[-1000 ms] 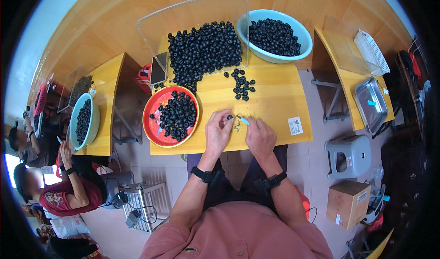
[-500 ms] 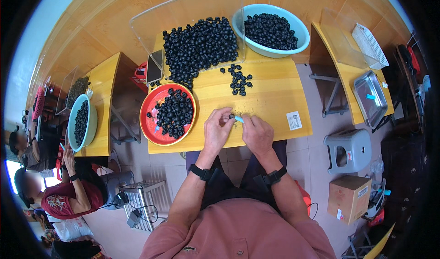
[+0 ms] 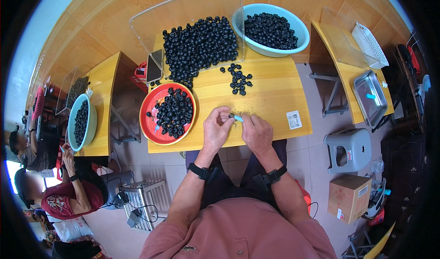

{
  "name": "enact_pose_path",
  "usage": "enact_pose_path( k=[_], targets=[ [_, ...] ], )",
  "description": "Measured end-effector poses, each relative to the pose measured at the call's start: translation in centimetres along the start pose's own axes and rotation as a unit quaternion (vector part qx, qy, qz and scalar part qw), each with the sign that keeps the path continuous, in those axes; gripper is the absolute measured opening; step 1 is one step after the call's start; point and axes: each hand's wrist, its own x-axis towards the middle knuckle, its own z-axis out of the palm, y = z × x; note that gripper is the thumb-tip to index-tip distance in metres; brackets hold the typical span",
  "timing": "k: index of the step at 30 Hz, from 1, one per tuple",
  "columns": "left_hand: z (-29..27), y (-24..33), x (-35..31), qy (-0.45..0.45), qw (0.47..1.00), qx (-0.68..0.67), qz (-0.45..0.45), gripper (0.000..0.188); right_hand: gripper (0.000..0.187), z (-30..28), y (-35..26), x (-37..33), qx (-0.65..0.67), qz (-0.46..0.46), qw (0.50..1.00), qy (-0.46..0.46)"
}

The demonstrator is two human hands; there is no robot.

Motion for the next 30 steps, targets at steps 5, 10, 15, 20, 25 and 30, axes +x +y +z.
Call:
enact_pose_path(
  k=[5, 10, 15, 20, 25, 30],
  targets=[
    [0.0, -0.1, 0.0, -0.008, 0.999, -0.022, -0.022, 0.037, 0.013, -0.4, -0.1, 0.1, -0.002, 0.005, 1.0, -0.015],
    [0.0, -0.3, -0.1, -0.001, 0.997, -0.079, -0.02, 0.036, 0.011, 0.1, 0.1, -0.2, -0.023, 0.026, 0.999, -0.011],
    [-0.1, -0.6, -0.1, 0.034, 0.995, -0.095, -0.015, 0.036, 0.01, 0.1, 0.1, 0.1, -0.036, 0.039, 0.999, -0.003],
    [-0.4, 0.2, -0.1, 0.029, 0.998, -0.059, 0.014, 0.03, 0.009, 0.0, -0.1, 0.3, -0.034, 0.039, 0.999, -0.008],
    [-0.8, 0.9, -0.5, 0.051, 0.993, 0.079, 0.068, 0.013, 0.013, 0.0, 0.1, -0.1, -0.027, 0.039, 0.999, -0.01],
    [-4.6, 2.8, -0.6, 0.145, 0.945, 0.217, 0.195, 0.018, 0.017, 0.0, 0.0, -0.4, -0.017, 0.046, 0.999, -0.009]
  ],
)
